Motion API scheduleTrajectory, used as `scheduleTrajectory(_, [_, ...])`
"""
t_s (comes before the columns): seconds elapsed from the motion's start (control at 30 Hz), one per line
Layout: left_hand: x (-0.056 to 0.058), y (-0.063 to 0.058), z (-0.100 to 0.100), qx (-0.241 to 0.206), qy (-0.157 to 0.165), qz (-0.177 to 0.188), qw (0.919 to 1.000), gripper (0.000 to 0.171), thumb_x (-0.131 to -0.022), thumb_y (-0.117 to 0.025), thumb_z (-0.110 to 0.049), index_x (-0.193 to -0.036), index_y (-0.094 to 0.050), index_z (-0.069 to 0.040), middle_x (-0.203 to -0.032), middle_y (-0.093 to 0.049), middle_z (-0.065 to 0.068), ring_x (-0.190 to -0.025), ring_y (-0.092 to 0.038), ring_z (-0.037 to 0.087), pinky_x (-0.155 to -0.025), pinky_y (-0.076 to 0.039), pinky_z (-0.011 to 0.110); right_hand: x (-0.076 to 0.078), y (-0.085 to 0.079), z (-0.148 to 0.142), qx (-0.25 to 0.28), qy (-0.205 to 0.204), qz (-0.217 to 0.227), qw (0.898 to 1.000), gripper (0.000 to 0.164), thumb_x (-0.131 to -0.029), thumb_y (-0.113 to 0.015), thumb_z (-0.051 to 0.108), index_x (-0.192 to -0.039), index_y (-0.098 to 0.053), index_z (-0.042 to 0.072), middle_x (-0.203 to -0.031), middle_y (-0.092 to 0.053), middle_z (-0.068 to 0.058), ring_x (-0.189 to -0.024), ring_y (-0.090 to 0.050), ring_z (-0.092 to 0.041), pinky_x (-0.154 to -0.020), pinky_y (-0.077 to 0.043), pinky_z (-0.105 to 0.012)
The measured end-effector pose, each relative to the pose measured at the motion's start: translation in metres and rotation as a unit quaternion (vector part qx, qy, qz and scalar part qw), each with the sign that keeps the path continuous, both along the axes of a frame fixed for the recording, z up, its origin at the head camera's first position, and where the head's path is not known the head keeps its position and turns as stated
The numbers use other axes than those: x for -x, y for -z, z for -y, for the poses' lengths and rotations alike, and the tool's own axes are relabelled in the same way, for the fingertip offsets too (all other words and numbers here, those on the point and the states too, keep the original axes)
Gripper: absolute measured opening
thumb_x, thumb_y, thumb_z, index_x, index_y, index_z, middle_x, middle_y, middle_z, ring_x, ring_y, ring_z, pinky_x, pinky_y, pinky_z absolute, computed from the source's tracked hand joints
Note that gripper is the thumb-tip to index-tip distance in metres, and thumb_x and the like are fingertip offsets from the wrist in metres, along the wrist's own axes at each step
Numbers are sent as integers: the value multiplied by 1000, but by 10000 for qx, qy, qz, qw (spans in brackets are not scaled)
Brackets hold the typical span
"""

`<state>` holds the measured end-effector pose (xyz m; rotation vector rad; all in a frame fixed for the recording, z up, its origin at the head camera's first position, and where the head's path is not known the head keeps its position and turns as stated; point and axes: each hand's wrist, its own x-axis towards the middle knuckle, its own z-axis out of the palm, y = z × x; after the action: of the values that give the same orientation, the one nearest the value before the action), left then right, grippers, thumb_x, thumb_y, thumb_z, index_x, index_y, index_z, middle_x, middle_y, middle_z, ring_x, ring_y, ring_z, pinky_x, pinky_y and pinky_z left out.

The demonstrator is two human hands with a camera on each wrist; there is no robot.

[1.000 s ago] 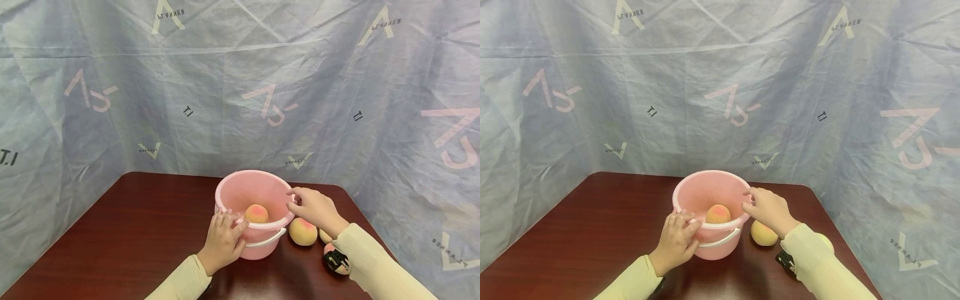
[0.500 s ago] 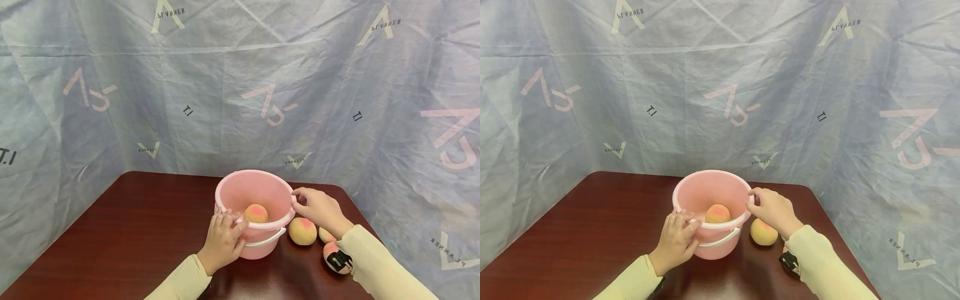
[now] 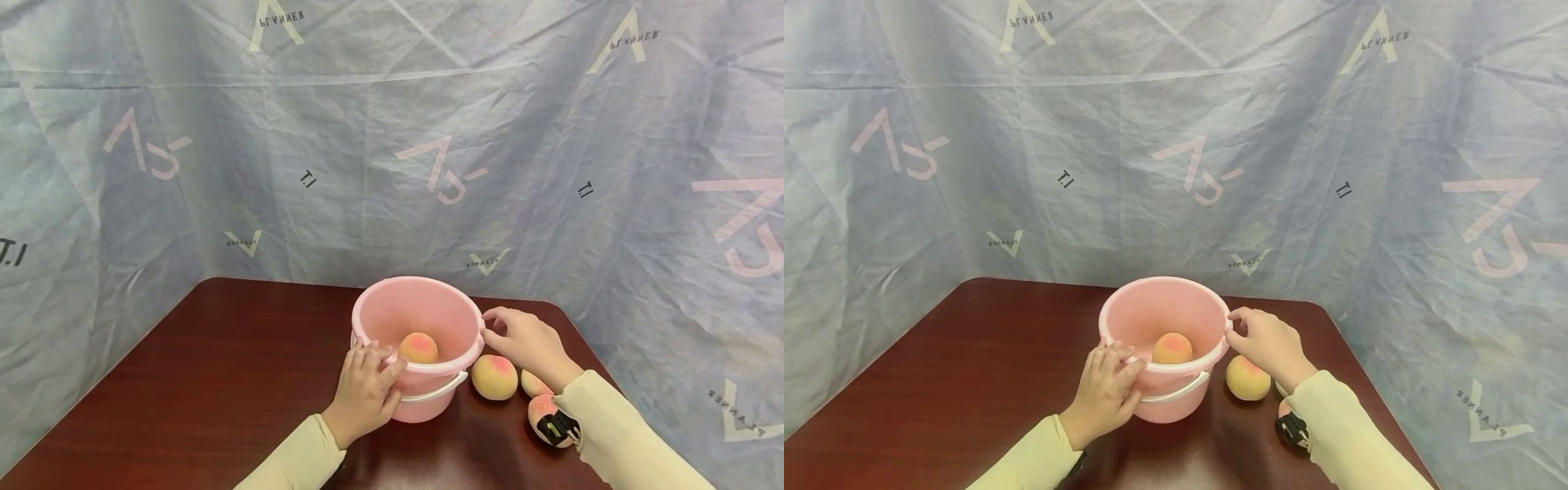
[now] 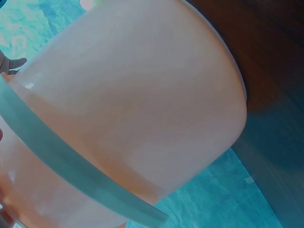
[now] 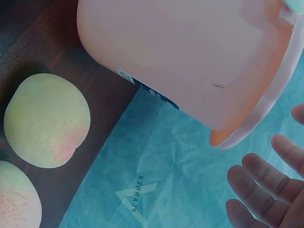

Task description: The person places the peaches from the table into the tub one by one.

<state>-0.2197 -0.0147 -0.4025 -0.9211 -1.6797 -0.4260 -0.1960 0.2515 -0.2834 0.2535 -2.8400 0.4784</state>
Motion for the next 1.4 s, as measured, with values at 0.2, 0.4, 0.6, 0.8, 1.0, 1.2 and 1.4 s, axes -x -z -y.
scheduleTrajectory(0.2, [0, 0, 0, 0, 8, -2, 10000, 35, -65, -54, -17, -98, -63, -13, -98, -54, 11, -91, -51, 31, -78, -42, 45, -2, 4, -3, 52, -2, 17, 10000, 29, -89, -62, 31, -112, -66, 14, -91, -67, 1, -81, -62, -17, -63, -47, -40])
scheduleTrajectory(0.4, [0, -1, -1, -9, 17, -25, 10000, 34, -66, -53, -17, -98, -63, -13, -98, -54, 11, -91, -51, 31, -77, -42, 44, -4, 5, -6, 155, 29, 76, 9998, 30, -88, -63, 30, -113, -66, 12, -93, -67, -2, -82, -62, -18, -63, -47, -41])
scheduleTrajectory(0.6, [0, -1, -2, -22, 15, -63, 10000, 34, -66, -53, -17, -98, -63, -13, -98, -54, 11, -91, -51, 31, -78, -41, 45, -2, 9, -12, 147, 83, 128, 9998, 31, -88, -62, 28, -113, -65, 11, -93, -67, -2, -83, -62, -19, -64, -47, -41])
scheduleTrajectory(0.8, [2, 1, -3, -195, 54, -173, 9996, 24, -89, -44, -24, -94, -65, -13, -96, -54, 10, -91, -52, 30, -80, -41, 46, -3, 14, -16, 158, 119, 211, 9996, 31, -88, -62, 28, -114, -65, 11, -94, -67, -3, -86, -63, -21, -65, -48, -43])
scheduleTrajectory(1.0, [2, 2, -5, -472, 89, -244, 9985, 34, -99, -41, -34, -89, -66, -13, -94, -56, 9, -91, -53, 30, -79, -40, 47, -6, 19, -18, 158, 112, 298, 9994, 31, -88, -63, 29, -114, -65, 12, -95, -66, -3, -87, -62, -21, -64, -47, -42])
scheduleTrajectory(1.2, [0, 7, -7, -477, 78, -143, 9987, 27, -96, -40, -26, -95, -64, -13, -98, -55, 11, -96, -53, 33, -83, -41, 55, -10, 26, -23, 196, 121, 371, 9990, 32, -88, -63, 31, -114, -65, 11, -96, -66, -4, -87, -62, -21, -65, -48, -43])
scheduleTrajectory(1.4, [1, 12, -5, -141, -9, -211, 9997, 29, -95, -39, -29, -108, -57, -10, -108, -54, 13, -105, -49, 35, -90, -39, 55, -12, 31, -28, 199, 175, 468, 9986, 33, -89, -62, 32, -115, -64, 11, -96, -66, -4, -85, -62, -20, -62, -47, -41])
